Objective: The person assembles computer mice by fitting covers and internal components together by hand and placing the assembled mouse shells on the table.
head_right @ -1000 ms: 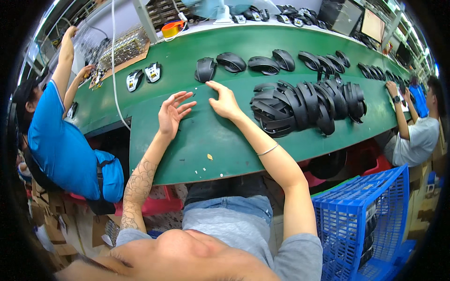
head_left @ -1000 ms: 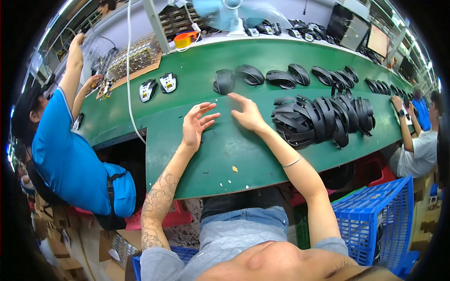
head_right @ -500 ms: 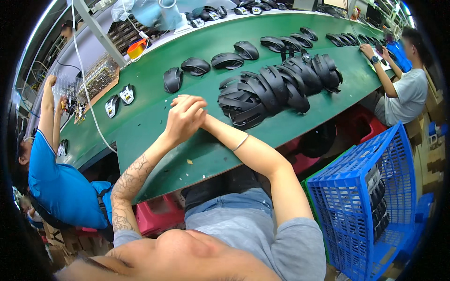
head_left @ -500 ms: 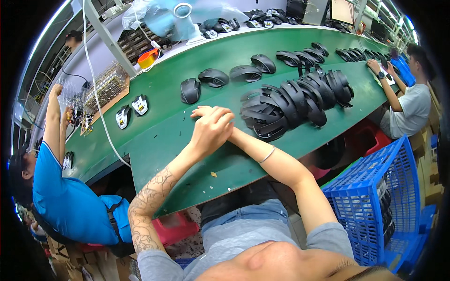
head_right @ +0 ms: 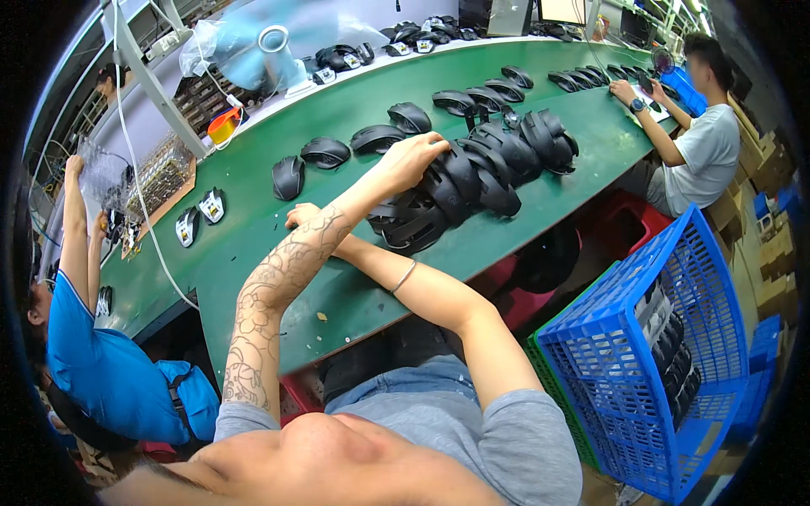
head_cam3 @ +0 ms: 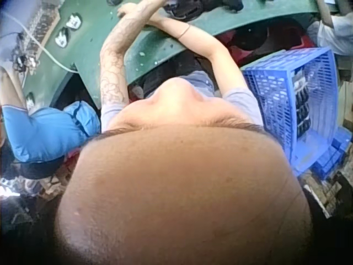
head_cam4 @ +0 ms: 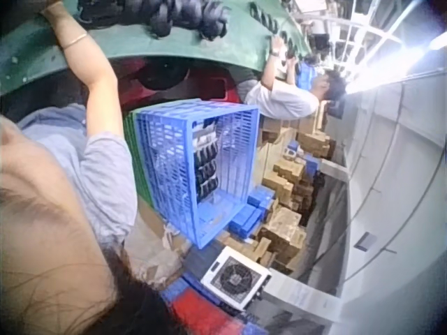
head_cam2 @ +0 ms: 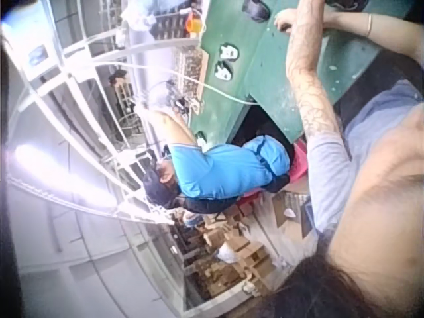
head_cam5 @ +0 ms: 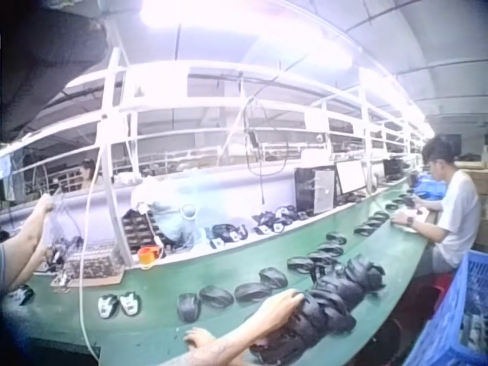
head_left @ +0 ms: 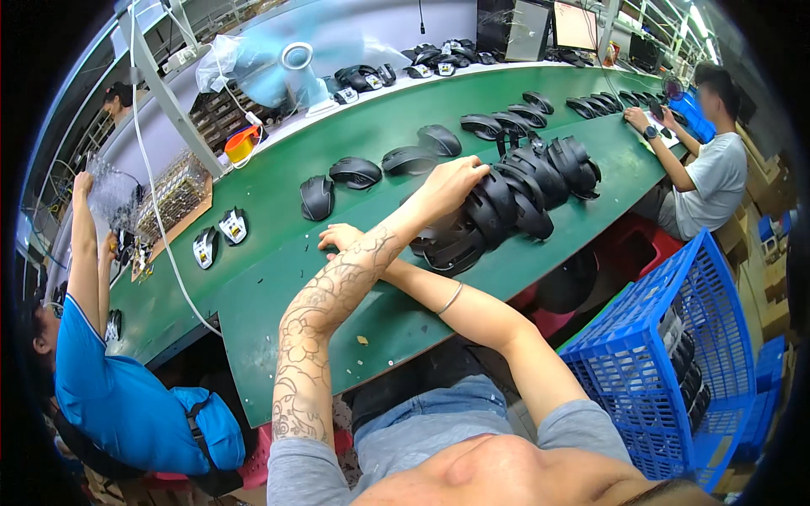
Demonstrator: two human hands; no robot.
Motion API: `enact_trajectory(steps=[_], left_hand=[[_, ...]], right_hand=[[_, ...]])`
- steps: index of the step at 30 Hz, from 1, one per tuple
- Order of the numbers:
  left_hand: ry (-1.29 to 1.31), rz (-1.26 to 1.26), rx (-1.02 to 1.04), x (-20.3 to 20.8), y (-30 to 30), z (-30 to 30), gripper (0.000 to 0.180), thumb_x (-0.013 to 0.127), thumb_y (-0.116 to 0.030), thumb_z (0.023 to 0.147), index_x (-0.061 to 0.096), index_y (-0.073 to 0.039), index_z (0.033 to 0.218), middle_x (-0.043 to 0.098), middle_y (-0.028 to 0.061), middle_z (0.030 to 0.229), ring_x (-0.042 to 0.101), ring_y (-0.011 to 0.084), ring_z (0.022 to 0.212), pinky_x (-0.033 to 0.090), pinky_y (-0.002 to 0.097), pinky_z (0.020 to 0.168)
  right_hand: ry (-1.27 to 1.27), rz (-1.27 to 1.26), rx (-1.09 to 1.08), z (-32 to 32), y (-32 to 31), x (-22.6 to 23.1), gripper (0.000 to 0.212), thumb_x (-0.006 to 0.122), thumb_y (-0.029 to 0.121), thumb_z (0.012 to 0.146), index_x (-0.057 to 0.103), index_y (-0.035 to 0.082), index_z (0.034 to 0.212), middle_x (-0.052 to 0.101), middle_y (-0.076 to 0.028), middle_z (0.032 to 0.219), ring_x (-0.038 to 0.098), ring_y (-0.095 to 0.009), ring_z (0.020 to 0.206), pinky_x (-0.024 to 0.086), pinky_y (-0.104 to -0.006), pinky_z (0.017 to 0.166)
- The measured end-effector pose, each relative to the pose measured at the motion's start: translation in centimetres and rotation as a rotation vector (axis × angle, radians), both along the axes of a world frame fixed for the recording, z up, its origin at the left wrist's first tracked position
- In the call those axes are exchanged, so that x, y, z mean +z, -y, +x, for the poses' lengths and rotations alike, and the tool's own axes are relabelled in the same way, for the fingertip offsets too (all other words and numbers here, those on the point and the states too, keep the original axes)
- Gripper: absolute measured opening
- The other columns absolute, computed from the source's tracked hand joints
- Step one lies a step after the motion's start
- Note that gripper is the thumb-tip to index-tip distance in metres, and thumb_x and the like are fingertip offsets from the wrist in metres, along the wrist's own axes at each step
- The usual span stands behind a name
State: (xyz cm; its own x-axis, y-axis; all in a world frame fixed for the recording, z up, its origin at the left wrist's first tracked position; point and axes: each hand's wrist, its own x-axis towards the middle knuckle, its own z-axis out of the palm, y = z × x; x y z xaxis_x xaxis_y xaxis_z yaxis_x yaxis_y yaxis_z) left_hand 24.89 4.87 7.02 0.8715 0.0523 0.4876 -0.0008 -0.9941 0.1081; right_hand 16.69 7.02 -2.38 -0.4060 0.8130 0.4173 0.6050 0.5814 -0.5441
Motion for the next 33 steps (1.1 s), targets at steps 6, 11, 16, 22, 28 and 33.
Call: enact_trajectory(steps=[6, 11, 16, 22, 28, 33], left_hand=[[-0.081, 0.06, -0.048, 1.0, -0.9, 2.0, 0.029, 0.057, 0.004, 0.071, 0.056, -0.005, 0.099, 0.057, 0.0136, 0.1, 0.06, 0.0332, 0.088, 0.05, 0.0398, 0.072], [0.061, 0.027, -0.065, 1.5, -1.9, -2.2, 0.022, 0.063, -0.003, 0.069, 0.056, -0.005, 0.089, 0.054, 0.0113, 0.093, 0.057, 0.0296, 0.089, 0.049, 0.0379, 0.069], [0.226, -0.033, -0.049, 3.1, -0.2, -2.8, 0.022, 0.066, -0.004, 0.066, 0.056, -0.005, 0.086, 0.051, 0.0122, 0.103, 0.052, 0.0309, 0.098, 0.045, 0.0376, 0.083], [0.483, 0.094, 0.206, 3.5, 0.1, -12.8, 0.028, 0.072, 0.001, 0.06, 0.057, -0.004, 0.082, 0.05, 0.0131, 0.118, 0.049, 0.0341, 0.112, 0.043, 0.0427, 0.09], [0.786, -0.478, 0.548, 0.3, 0.4, -22.1, 0.024, 0.076, -0.005, 0.07, 0.059, -0.001, 0.087, 0.047, 0.0077, 0.113, 0.054, 0.0185, 0.1, 0.048, 0.0318, 0.081], [0.833, -0.316, 0.77, -2.0, -0.6, -27.2, 0.023, 0.077, -0.006, 0.067, 0.062, -0.002, 0.085, 0.051, 0.0096, 0.111, 0.054, 0.021, 0.099, 0.047, 0.0323, 0.08]], right_hand=[[-0.104, 0.326, 0.162, 1.2, -1.5, -3.3, 0.034, 0.062, 0.029, 0.075, 0.061, 0.003, 0.097, 0.059, -0.016, 0.106, 0.05, -0.033, 0.11, 0.035, -0.042, 0.1], [-0.109, 0.31, 0.16, -1.3, -0.6, -1.8, 0.032, 0.062, 0.027, 0.075, 0.059, 0.004, 0.096, 0.058, -0.014, 0.103, 0.051, -0.031, 0.106, 0.036, -0.0417, 0.098], [-0.228, 0.426, 0.041, 0.3, 0.0, -3.1, 0.026, 0.06, 0.024, 0.077, 0.058, 0.006, 0.096, 0.056, -0.012, 0.1, 0.052, -0.029, 0.1, 0.039, -0.0399, 0.091], [-0.39, 0.095, -0.051, -1.4, 2.5, 0.3, 0.025, 0.057, 0.017, 0.078, 0.057, 0.002, 0.098, 0.057, -0.018, 0.102, 0.051, -0.034, 0.102, 0.039, -0.0411, 0.09], [-0.298, 0.202, -0.22, -1.1, 3.4, 0.3, 0.032, 0.06, 0.004, 0.068, 0.055, 0.002, 0.1, 0.057, -0.018, 0.1, 0.052, -0.034, 0.102, 0.042, -0.0397, 0.086], [-0.571, -0.032, -0.446, -1.0, 4.1, 3.3, 0.037, 0.062, 0.004, 0.067, 0.05, 0.002, 0.102, 0.055, -0.015, 0.104, 0.049, -0.032, 0.106, 0.04, -0.0374, 0.09]])
